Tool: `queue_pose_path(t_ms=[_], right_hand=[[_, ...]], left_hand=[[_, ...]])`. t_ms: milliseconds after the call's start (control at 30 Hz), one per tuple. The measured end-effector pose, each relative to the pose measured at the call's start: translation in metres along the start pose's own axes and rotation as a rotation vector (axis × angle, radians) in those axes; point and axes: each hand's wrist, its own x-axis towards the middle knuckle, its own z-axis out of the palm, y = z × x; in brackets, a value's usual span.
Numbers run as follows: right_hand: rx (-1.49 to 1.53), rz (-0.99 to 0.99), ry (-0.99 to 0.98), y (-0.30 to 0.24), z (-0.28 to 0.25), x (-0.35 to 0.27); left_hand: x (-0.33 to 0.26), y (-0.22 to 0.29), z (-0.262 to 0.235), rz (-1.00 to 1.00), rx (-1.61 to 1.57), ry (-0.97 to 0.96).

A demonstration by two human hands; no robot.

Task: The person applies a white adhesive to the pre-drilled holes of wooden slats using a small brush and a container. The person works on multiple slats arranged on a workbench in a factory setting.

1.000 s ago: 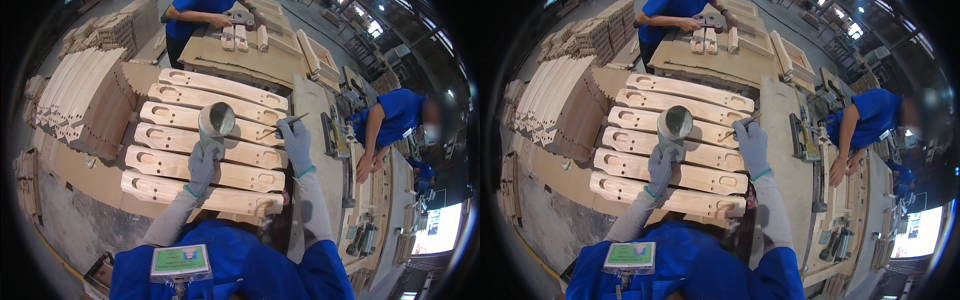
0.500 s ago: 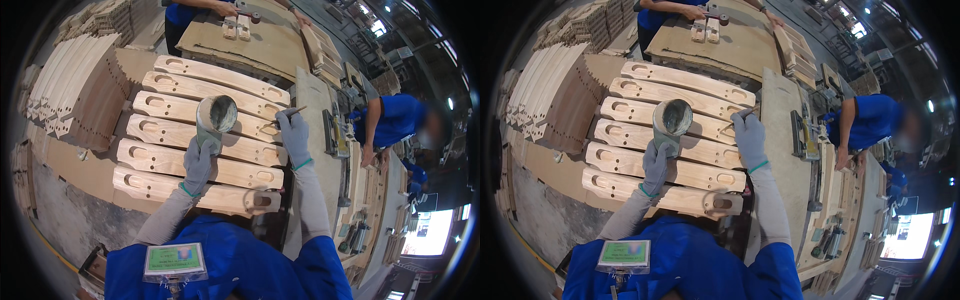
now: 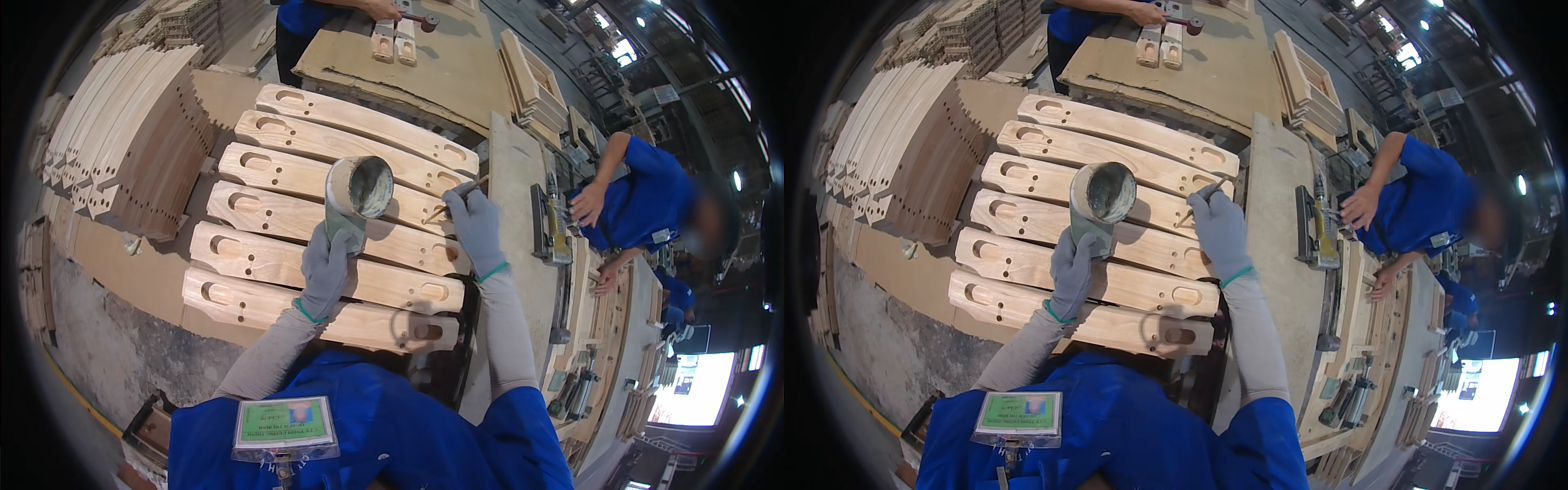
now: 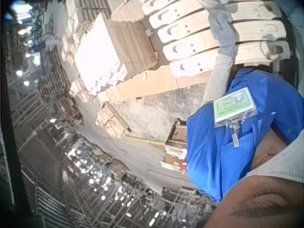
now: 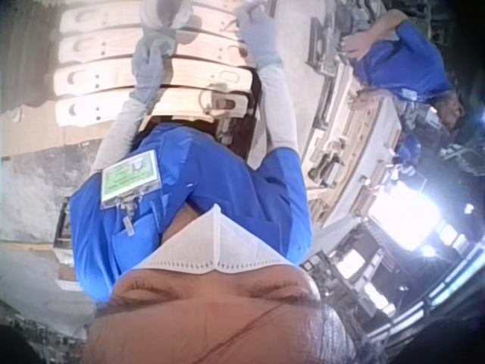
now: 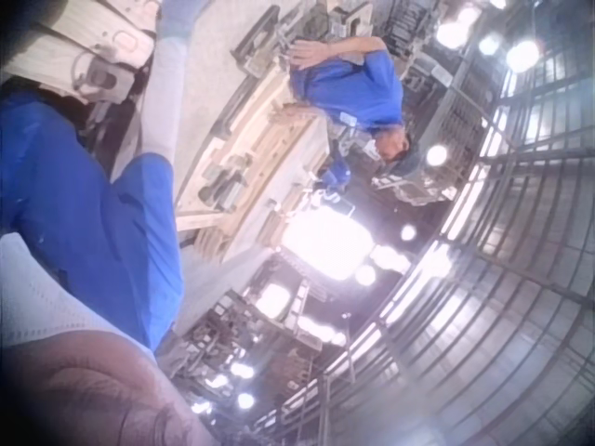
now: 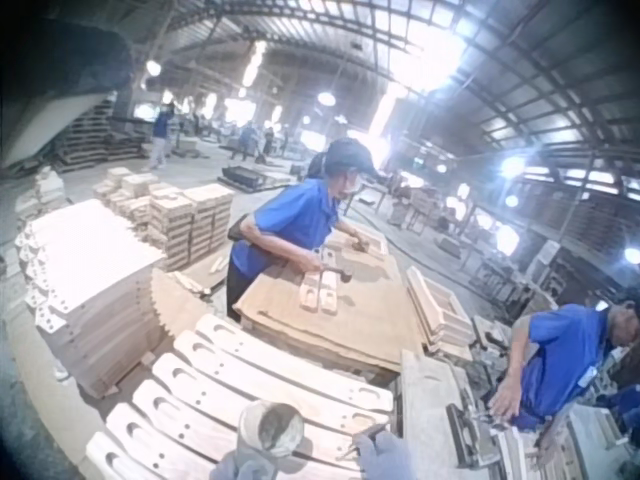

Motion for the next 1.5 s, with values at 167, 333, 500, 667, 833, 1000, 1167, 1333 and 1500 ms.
queue_pose_path(t_ms=[167,333,500,667,833,1000,1167,1333,1500], right_hand=[[0.063,-0.052,0.027,0.003,0.003,-0.003],[0.158,0.003,0.054,-0.009,-0.009,-0.005],[0.757,0.013,0.127,-0.088,-0.052,-0.049],[0.416,-0.463,0.080,-0.125,-0.064,-0.106],[0.411,-0.521,0.150,-0.147,-0.077,-0.147],[0.051,-0.834,0.205,-0.160,-0.059,-0.187],[-0.091,-0.895,0.235,-0.138,-0.068,-0.199],[0.468,-0.581,0.168,-0.123,-0.110,-0.185],[0.433,-0.534,0.464,-0.132,-0.114,-0.177]], left_hand=[[0.000,0.001,0.000,-0.003,0.015,0.000],[0.000,0.002,-0.001,-0.011,-0.008,-0.021],[-0.004,0.017,-0.016,-0.134,-0.336,-0.143],[-0.022,0.080,-0.034,-0.114,-0.531,-0.425],[-0.035,0.094,-0.047,-0.005,-0.508,-0.432],[-0.047,0.103,-0.052,0.076,-0.372,-0.387],[-0.047,0.113,-0.065,0.069,-0.375,-0.432],[-0.047,0.143,-0.067,0.122,-0.302,-0.511],[-0.056,0.169,-0.064,0.217,-0.037,-0.514]])
